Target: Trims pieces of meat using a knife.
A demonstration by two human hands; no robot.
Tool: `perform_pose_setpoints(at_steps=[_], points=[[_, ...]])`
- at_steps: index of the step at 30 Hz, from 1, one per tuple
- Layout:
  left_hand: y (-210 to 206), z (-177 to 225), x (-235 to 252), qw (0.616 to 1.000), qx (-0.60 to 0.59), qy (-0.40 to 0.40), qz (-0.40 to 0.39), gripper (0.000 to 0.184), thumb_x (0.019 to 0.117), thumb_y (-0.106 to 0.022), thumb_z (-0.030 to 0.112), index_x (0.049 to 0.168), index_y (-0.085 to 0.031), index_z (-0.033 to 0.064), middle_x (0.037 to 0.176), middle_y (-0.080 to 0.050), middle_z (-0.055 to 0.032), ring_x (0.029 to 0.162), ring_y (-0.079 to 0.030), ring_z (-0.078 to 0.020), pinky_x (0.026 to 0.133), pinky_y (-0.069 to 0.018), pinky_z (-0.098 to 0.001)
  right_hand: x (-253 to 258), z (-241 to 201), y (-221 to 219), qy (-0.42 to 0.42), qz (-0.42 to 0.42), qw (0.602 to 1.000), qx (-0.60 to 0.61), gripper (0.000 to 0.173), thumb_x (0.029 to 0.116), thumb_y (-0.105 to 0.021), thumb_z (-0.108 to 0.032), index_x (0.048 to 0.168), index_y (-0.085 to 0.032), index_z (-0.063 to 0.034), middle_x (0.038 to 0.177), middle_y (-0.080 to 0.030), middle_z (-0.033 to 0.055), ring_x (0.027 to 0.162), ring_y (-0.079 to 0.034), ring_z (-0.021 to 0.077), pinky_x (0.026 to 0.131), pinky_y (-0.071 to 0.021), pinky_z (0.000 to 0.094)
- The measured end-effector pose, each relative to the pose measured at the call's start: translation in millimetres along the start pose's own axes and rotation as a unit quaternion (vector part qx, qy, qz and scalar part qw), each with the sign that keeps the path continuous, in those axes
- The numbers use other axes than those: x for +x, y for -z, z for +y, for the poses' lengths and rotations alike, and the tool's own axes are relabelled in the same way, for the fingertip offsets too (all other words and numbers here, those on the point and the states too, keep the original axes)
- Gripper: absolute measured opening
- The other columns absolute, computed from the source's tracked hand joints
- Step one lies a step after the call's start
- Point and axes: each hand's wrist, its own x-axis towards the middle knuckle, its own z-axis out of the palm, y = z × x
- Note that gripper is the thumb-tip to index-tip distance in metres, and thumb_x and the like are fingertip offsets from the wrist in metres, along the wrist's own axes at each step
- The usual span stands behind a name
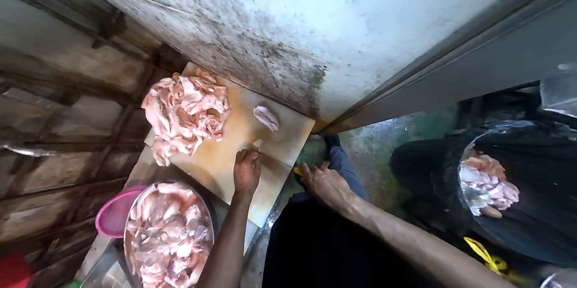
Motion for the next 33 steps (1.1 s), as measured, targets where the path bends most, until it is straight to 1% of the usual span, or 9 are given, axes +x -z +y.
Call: perform_pose_setpoints(at_steps=[3,5,8,11,15,19,24,28,33], points=[[-6,-1,3,1.000,-0.018,-0.010,0.024,0.006,0.0916,-0.074,0.005,0.097,-0.076,0.0052,0.102,-0.073,-0.0107,0.095,-0.071,-0.0233,0.088,-0.0605,-0.0424,-9,-7,14,-0.029,-0.048,0.998,0.010,0.039,0.1110,-0.037,-0.034,0.141,-0.048,-0.0117,0.114,-0.068,0.0220,0.103,-0.069,0.0441,0.082,-0.0569,0.0584],[-5,1,4,0.999,-0.019,-0.012,0.025,0.004,0.0920,-0.073,0.005,0.095,-0.076,0.0057,0.100,-0.074,-0.0098,0.093,-0.072,-0.0223,0.086,-0.0610,-0.0421,-1,-16,16,-0.026,-0.064,0.997,0.026,0.034,0.1111,-0.038,-0.030,0.138,-0.048,-0.0114,0.113,-0.068,0.0217,0.103,-0.069,0.0438,0.082,-0.0568,0.0586],[-3,1,3,1.000,-0.011,-0.015,0.018,0.004,0.0932,-0.072,0.006,0.093,-0.076,0.0058,0.100,-0.074,-0.0095,0.092,-0.072,-0.0219,0.085,-0.0616,-0.0424,35,-33,1,0.015,-0.033,0.998,0.058,0.031,0.1099,-0.043,-0.025,0.137,-0.048,-0.0107,0.108,-0.068,0.0202,0.100,-0.071,0.0418,0.080,-0.0581,0.0569],[-2,-2,3,1.000,-0.022,-0.002,0.010,0.004,0.0926,-0.073,0.007,0.095,-0.077,0.0061,0.101,-0.074,-0.0089,0.091,-0.072,-0.0204,0.084,-0.0616,-0.0415,56,-35,-10,0.036,-0.002,0.997,0.075,0.034,0.1093,-0.046,-0.029,0.139,-0.047,-0.0121,0.107,-0.069,0.0193,0.096,-0.071,0.0414,0.078,-0.0585,0.0567],[1,-5,2,0.996,-0.060,0.071,0.013,0.010,0.0919,-0.077,0.014,0.099,-0.075,0.0077,0.096,-0.074,-0.0070,0.084,-0.072,-0.0185,0.080,-0.0620,-0.0426,33,15,-21,0.029,-0.036,0.987,0.153,0.039,0.1076,-0.047,-0.039,0.138,-0.052,-0.0145,0.108,-0.070,0.0202,0.099,-0.070,0.0418,0.083,-0.0566,0.0621],[0,-13,-3,0.986,-0.130,0.098,0.027,0.010,0.0908,-0.078,0.011,0.098,-0.074,0.0055,0.095,-0.074,-0.0066,0.084,-0.073,-0.0154,0.081,-0.0632,-0.0380,16,66,-35,0.054,-0.068,0.972,0.219,0.045,0.1073,-0.047,-0.046,0.129,-0.058,-0.0082,0.101,-0.068,0.0194,0.095,-0.069,0.0376,0.085,-0.0546,0.0584],[-10,-18,-13,0.983,-0.157,0.057,0.069,0.010,0.0905,-0.076,0.005,0.101,-0.076,0.0060,0.100,-0.073,-0.0070,0.086,-0.072,-0.0141,0.080,-0.0636,-0.0339,10,36,-48,0.083,-0.024,0.954,0.287,0.043,0.1082,-0.045,-0.043,0.132,-0.056,-0.0084,0.099,-0.067,0.0170,0.093,-0.069,0.0337,0.086,-0.0556,0.0546],[-13,-14,-16,0.983,-0.156,0.040,0.086,0.008,0.0900,-0.076,0.005,0.098,-0.077,0.0078,0.099,-0.073,-0.0046,0.085,-0.072,-0.0109,0.077,-0.0641,-0.0300,10,8,-55,0.073,-0.015,0.950,0.303,0.042,0.1088,-0.043,-0.042,0.130,-0.055,-0.0075,0.097,-0.068,0.0170,0.093,-0.070,0.0345,0.085,-0.0558,0.0545],[-15,-10,-14,0.984,-0.148,0.032,0.088,0.006,0.0899,-0.076,0.006,0.095,-0.077,0.0080,0.095,-0.071,-0.0040,0.082,-0.071,-0.0110,0.076,-0.0632,-0.0301,13,6,-51,0.069,-0.034,0.957,0.280,0.042,0.1089,-0.042,-0.042,0.130,-0.054,-0.0071,0.099,-0.068,0.0180,0.096,-0.069,0.0355,0.086,-0.0555,0.0548]])
